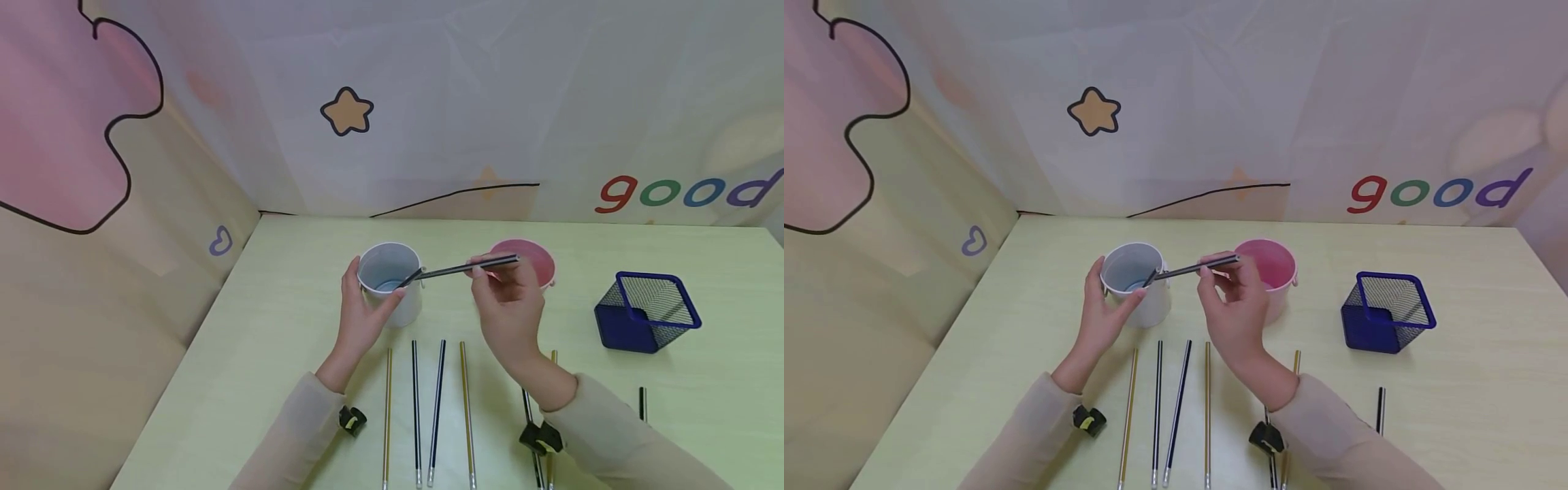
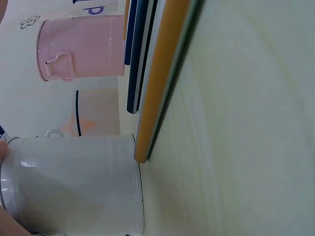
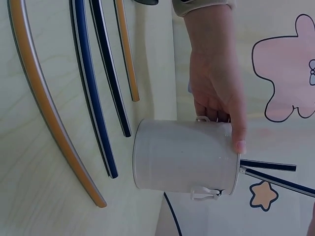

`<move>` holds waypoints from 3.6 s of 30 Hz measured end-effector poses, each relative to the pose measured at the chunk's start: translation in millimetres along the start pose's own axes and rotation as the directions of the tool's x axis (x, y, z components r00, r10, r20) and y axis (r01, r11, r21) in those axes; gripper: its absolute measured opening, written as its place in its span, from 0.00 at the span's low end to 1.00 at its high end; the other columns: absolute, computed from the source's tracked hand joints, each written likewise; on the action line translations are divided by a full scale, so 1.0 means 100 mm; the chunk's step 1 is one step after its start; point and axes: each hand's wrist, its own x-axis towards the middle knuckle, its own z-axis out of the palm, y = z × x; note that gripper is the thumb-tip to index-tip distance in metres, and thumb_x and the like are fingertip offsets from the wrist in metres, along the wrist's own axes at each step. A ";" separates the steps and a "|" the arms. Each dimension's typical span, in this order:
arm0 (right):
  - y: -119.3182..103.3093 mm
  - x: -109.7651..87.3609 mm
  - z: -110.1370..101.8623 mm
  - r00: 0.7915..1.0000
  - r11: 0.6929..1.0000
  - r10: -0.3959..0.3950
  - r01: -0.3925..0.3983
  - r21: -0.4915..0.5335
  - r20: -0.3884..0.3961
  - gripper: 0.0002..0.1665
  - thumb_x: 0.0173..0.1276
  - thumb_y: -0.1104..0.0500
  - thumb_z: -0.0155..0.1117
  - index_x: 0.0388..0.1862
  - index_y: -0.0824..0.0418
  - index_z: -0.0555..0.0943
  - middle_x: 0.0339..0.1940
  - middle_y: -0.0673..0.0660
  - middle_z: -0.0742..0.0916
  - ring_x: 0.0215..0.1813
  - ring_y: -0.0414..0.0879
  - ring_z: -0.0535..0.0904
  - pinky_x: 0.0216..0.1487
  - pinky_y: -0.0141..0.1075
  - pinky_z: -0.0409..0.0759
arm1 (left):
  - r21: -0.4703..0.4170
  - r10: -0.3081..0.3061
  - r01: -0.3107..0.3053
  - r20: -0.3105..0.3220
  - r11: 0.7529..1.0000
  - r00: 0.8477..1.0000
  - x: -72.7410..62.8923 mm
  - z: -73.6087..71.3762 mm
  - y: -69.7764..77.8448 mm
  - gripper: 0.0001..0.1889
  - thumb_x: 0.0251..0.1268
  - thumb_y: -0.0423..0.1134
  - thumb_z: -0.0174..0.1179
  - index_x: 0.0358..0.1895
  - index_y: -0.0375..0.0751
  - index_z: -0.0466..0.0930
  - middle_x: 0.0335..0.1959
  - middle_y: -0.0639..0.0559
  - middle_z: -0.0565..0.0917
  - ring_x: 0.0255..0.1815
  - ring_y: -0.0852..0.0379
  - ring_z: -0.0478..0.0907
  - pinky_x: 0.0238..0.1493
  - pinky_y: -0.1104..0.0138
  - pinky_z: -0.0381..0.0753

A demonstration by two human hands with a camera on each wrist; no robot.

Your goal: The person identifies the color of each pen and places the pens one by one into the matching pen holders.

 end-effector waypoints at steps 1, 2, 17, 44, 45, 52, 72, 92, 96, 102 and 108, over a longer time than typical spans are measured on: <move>0.01 -0.01 0.00 1.000 1.000 -0.001 0.001 -0.002 0.007 0.11 0.62 0.76 0.57 0.41 0.82 0.70 0.39 0.42 0.85 0.40 0.36 0.83 0.48 0.27 0.80 | -0.001 0.003 -0.003 -0.001 1.000 1.000 0.00 0.00 0.00 0.47 0.56 0.44 0.67 0.73 0.37 0.47 0.70 0.39 0.57 0.72 0.42 0.57 0.70 0.47 0.57; 0.02 -0.01 0.00 1.000 1.000 -0.003 0.003 -0.006 0.014 0.11 0.62 0.76 0.57 0.41 0.82 0.70 0.39 0.42 0.84 0.40 0.36 0.83 0.48 0.27 0.80 | 0.000 0.003 -0.003 -0.001 1.000 1.000 -0.01 0.00 0.00 0.47 0.56 0.44 0.67 0.73 0.37 0.47 0.70 0.39 0.57 0.72 0.42 0.57 0.70 0.47 0.57; 0.12 -0.08 0.08 0.997 1.000 0.008 -0.006 -0.029 0.081 0.11 0.59 0.80 0.55 0.42 0.81 0.70 0.39 0.45 0.82 0.40 0.37 0.81 0.46 0.24 0.79 | -0.011 -0.013 0.013 0.012 1.000 1.000 -0.01 0.01 -0.02 0.48 0.56 0.44 0.67 0.74 0.39 0.45 0.71 0.40 0.56 0.72 0.44 0.57 0.70 0.48 0.58; 0.33 -0.07 0.30 0.988 0.980 0.110 -0.090 -0.178 0.108 0.09 0.58 0.76 0.60 0.39 0.77 0.74 0.35 0.70 0.82 0.40 0.31 0.78 0.43 0.23 0.80 | -0.030 0.018 -0.018 -0.001 0.999 1.000 0.00 0.01 -0.03 0.48 0.56 0.44 0.68 0.73 0.36 0.45 0.70 0.38 0.57 0.71 0.41 0.58 0.70 0.48 0.58; 0.34 -0.07 0.31 0.987 0.978 0.115 -0.093 -0.189 0.110 0.09 0.58 0.76 0.60 0.39 0.77 0.75 0.35 0.69 0.82 0.40 0.33 0.79 0.43 0.23 0.80 | -0.027 0.018 -0.018 -0.002 0.999 1.000 0.00 0.01 -0.03 0.48 0.56 0.44 0.68 0.73 0.36 0.45 0.70 0.38 0.57 0.71 0.42 0.58 0.70 0.48 0.58; 0.40 -0.09 0.36 0.982 0.960 0.143 -0.108 -0.258 0.121 0.08 0.59 0.75 0.60 0.38 0.74 0.76 0.36 0.66 0.84 0.39 0.54 0.82 0.43 0.22 0.79 | -0.019 0.026 -0.027 -0.009 0.999 1.000 -0.01 0.02 -0.03 0.48 0.56 0.44 0.68 0.73 0.36 0.46 0.70 0.38 0.57 0.70 0.42 0.58 0.70 0.48 0.58; 0.48 -0.15 0.46 0.966 0.927 0.216 -0.157 -0.341 0.144 0.07 0.60 0.72 0.60 0.38 0.73 0.76 0.36 0.66 0.84 0.41 0.57 0.83 0.44 0.42 0.83 | -0.017 0.063 -0.064 -0.022 0.998 0.998 0.01 0.01 -0.04 0.46 0.55 0.42 0.68 0.72 0.34 0.48 0.68 0.36 0.59 0.69 0.41 0.60 0.69 0.48 0.59; 0.47 -0.15 0.43 0.957 0.920 0.230 -0.156 -0.359 0.175 0.10 0.59 0.72 0.62 0.41 0.73 0.75 0.37 0.67 0.84 0.39 0.57 0.83 0.44 0.42 0.83 | -0.019 0.066 -0.067 -0.013 0.998 0.998 0.01 0.01 -0.04 0.46 0.55 0.43 0.68 0.72 0.35 0.48 0.68 0.37 0.59 0.68 0.41 0.60 0.68 0.46 0.60; 0.43 -0.14 0.40 0.952 0.915 0.248 -0.170 -0.366 0.178 0.11 0.58 0.72 0.62 0.41 0.72 0.75 0.37 0.66 0.84 0.39 0.56 0.84 0.44 0.42 0.83 | -0.013 0.052 -0.052 -0.008 0.999 0.999 0.00 0.01 -0.03 0.46 0.56 0.43 0.68 0.72 0.36 0.47 0.68 0.37 0.59 0.69 0.41 0.60 0.69 0.46 0.60; 0.39 -0.13 0.36 0.951 0.920 0.242 -0.161 -0.357 0.194 0.12 0.58 0.72 0.63 0.41 0.72 0.75 0.37 0.66 0.83 0.39 0.56 0.83 0.44 0.42 0.83 | -0.015 0.035 -0.035 -0.005 0.999 0.999 0.01 -0.01 -0.03 0.47 0.56 0.43 0.68 0.72 0.36 0.47 0.68 0.38 0.58 0.69 0.42 0.60 0.70 0.48 0.59; 0.37 -0.14 0.27 0.957 0.925 0.202 -0.117 -0.362 0.207 0.13 0.57 0.73 0.65 0.41 0.73 0.75 0.36 0.66 0.83 0.39 0.56 0.83 0.44 0.44 0.83 | -0.014 0.032 -0.032 -0.003 0.999 0.999 0.00 0.00 -0.03 0.47 0.56 0.43 0.68 0.72 0.36 0.46 0.69 0.38 0.58 0.70 0.43 0.59 0.70 0.48 0.59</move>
